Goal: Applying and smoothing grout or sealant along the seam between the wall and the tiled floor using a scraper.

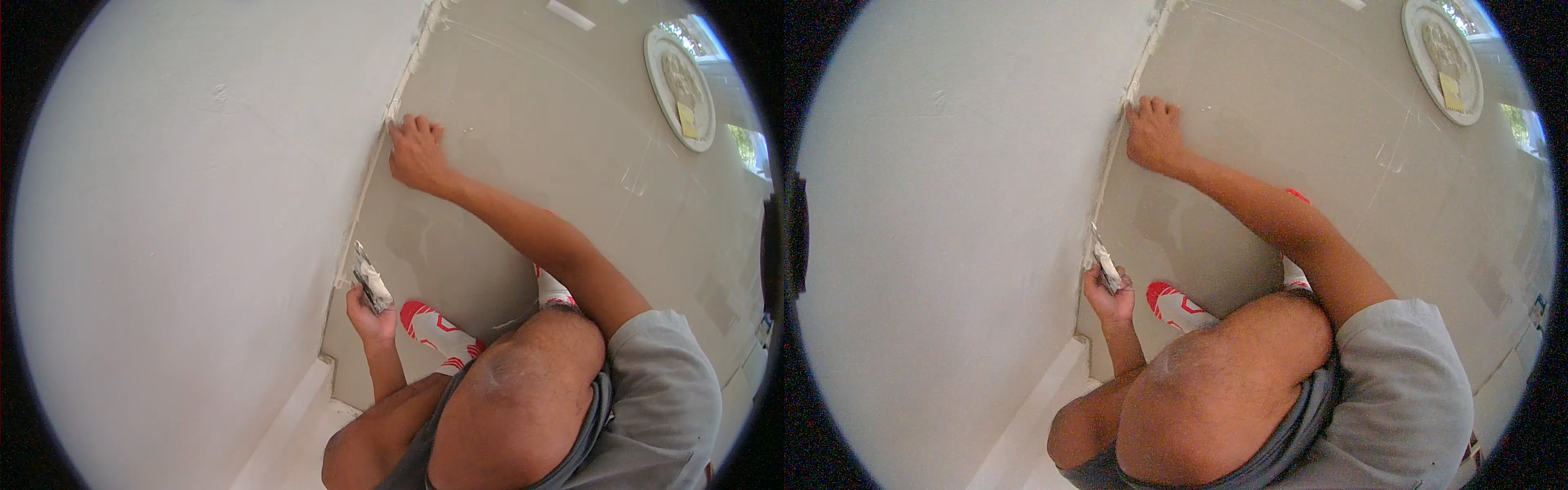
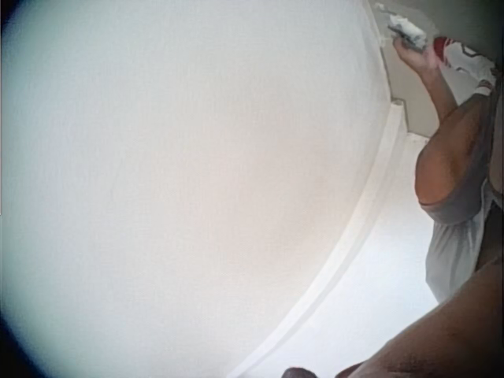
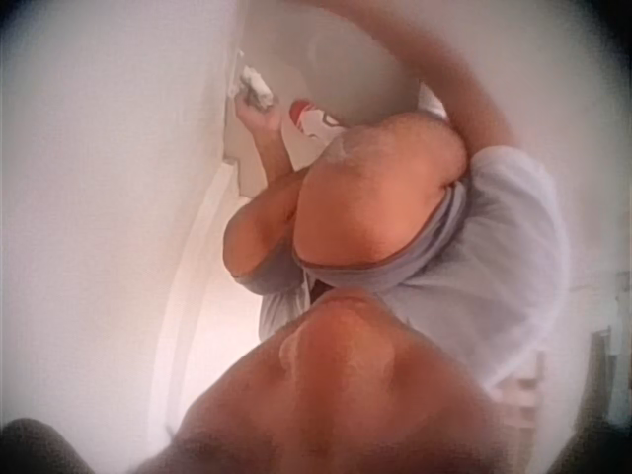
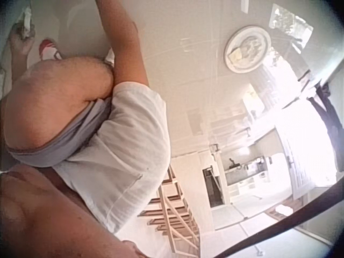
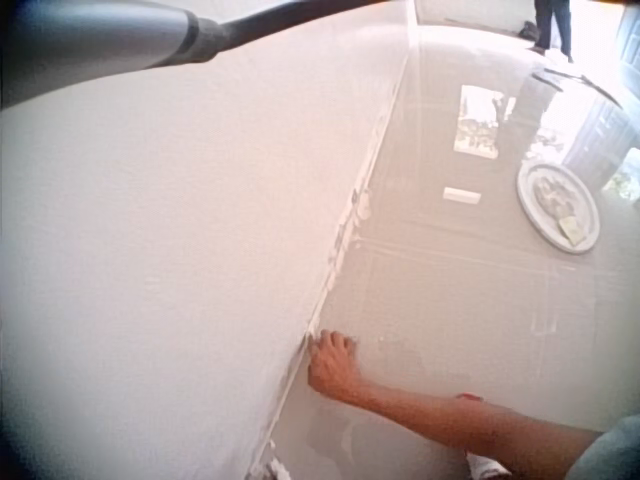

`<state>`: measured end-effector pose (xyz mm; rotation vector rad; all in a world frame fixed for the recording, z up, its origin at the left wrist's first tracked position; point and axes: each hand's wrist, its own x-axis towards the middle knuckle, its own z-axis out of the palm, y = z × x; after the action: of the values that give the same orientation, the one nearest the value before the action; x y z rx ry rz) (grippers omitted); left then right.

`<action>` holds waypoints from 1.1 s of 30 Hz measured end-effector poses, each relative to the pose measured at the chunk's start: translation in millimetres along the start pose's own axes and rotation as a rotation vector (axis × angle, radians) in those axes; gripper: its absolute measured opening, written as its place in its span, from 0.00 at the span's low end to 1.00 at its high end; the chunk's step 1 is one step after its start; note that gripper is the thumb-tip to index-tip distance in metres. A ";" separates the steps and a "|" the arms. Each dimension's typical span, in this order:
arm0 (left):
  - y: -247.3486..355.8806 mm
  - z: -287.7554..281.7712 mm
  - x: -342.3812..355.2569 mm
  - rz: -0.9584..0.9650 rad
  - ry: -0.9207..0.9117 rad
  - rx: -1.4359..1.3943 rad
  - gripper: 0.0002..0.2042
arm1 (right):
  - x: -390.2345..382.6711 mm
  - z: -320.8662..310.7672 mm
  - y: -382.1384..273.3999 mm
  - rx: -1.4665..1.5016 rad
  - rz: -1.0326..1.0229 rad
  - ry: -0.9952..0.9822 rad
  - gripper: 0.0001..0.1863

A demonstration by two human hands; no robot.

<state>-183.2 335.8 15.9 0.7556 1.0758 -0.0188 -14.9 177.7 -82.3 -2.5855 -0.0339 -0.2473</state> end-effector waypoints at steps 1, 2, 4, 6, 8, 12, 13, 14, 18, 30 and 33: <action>0.0 -2.8 1.4 -0.003 0.000 -0.008 0.05 | -7.1 1.0 -7.0 0.024 -0.026 -0.046 0.23; 0.0 -4.8 3.1 -0.004 -0.001 -0.007 0.05 | -13.5 1.2 -12.0 0.046 -0.051 -0.091 0.23; 0.3 -6.5 5.2 -0.014 -0.015 -0.034 0.05 | -26.4 0.0 -20.8 0.090 -0.053 -0.155 0.23; 0.3 -5.0 4.9 -0.008 -0.020 -0.028 0.05 | -28.1 -0.4 -21.5 0.135 -0.056 -0.219 0.24; 1.0 -2.7 2.6 0.001 -0.020 -0.026 0.05 | -25.1 -5.4 -18.5 0.131 0.034 -0.169 0.24; 0.8 1.2 -0.1 -0.021 -0.011 -0.018 0.06 | 8.7 -6.3 13.5 0.065 0.096 -0.032 0.24; 0.7 1.2 -0.1 -0.045 -0.023 -0.028 0.06 | 16.2 -7.2 18.5 0.052 0.121 -0.042 0.24; 0.3 -0.4 0.8 -0.044 -0.022 -0.031 0.06 | 19.8 -7.9 20.0 0.040 0.145 -0.052 0.23; -1.6 -1.1 2.7 -0.049 -0.058 -0.034 0.07 | 13.0 -4.7 10.6 -0.005 0.085 -0.041 0.25; -4.2 -28.0 23.2 -0.137 -0.236 -0.080 0.07 | -68.9 -43.7 -38.8 0.421 -0.229 -0.538 0.28; -12.7 -24.6 24.2 -0.203 -0.329 -0.049 0.07 | -80.5 -70.6 -32.8 0.890 -0.421 -0.519 0.30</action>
<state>-195.0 348.3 -16.5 0.5731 0.8304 -0.2799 -108.4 171.2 -20.9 -1.6623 -0.7087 0.2539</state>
